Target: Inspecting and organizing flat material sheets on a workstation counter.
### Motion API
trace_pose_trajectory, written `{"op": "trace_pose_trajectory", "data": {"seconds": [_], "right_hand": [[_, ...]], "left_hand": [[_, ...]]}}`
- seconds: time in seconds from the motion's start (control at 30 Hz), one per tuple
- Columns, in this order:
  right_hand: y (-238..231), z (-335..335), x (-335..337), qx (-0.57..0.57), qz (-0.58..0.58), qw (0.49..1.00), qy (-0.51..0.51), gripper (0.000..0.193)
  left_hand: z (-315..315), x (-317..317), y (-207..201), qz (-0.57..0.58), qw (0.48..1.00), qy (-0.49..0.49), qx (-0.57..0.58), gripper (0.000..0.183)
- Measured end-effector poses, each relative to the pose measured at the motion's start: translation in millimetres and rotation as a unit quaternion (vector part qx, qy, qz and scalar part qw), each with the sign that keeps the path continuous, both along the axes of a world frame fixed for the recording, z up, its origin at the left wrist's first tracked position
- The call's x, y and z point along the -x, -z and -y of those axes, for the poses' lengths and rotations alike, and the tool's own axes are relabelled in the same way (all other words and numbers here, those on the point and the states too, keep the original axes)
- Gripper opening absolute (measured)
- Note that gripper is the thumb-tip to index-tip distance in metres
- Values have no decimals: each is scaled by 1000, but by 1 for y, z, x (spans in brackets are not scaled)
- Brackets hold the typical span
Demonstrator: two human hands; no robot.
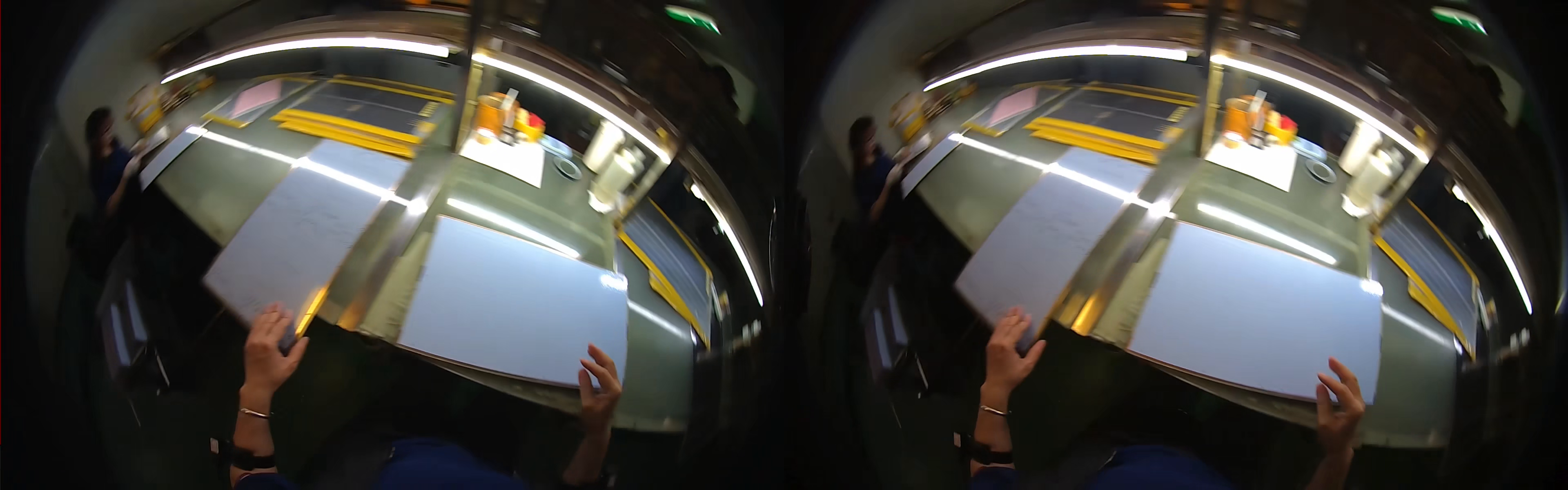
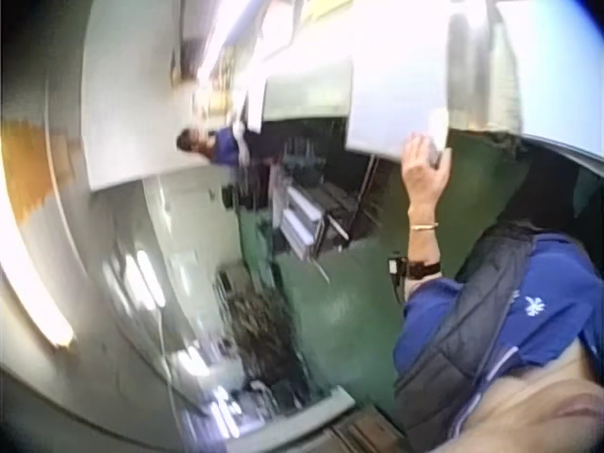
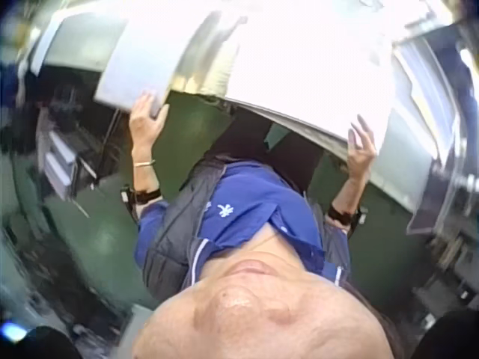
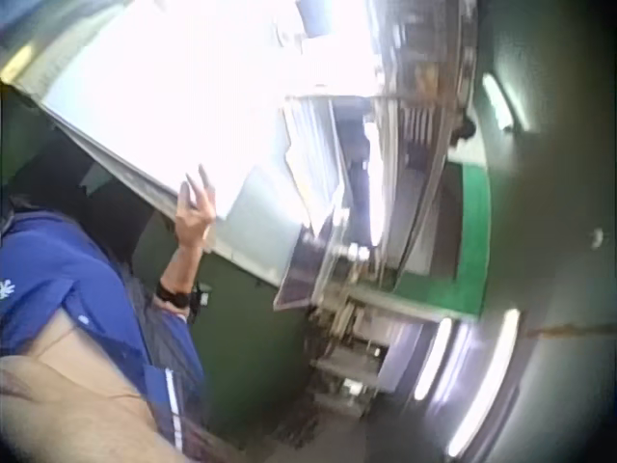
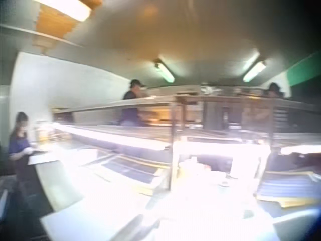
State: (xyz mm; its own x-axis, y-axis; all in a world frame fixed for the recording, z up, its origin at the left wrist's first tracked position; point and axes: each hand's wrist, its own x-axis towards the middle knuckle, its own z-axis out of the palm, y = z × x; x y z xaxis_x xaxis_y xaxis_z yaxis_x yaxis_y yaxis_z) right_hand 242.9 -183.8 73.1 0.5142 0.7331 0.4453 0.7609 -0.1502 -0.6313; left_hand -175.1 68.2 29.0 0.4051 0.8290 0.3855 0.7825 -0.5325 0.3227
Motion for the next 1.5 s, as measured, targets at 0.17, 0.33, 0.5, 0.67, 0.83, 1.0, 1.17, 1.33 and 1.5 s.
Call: {"op": "trace_pose_trajectory", "data": {"seconds": [0.17,0.33,0.5,0.67,0.83,1.0,1.17,1.33,1.5], "right_hand": [[-62,-72,21,75,16,976,-204,19],[-77,-171,42,84,87,890,-439,16],[-31,-242,89,120,81,839,-525,20],[23,-308,144,88,129,796,-584,35],[48,-350,165,98,243,804,-534,47],[49,-328,173,110,320,803,-491,61],[49,-327,199,156,271,812,-493,33],[45,-334,202,168,233,859,-424,17],[1,-351,201,154,243,868,-404,19]], "left_hand": [[18,18,-9,2,999,25,25,38],[17,44,-9,28,993,68,89,42],[7,49,-9,74,971,154,165,36],[5,59,5,125,971,185,85,21],[19,41,8,187,975,120,-9,8],[9,50,-22,217,971,31,-92,9],[-28,64,-68,110,972,-37,-207,1],[15,5,-116,123,949,210,-199,8],[-30,-49,-51,-23,930,336,146,25]]}}
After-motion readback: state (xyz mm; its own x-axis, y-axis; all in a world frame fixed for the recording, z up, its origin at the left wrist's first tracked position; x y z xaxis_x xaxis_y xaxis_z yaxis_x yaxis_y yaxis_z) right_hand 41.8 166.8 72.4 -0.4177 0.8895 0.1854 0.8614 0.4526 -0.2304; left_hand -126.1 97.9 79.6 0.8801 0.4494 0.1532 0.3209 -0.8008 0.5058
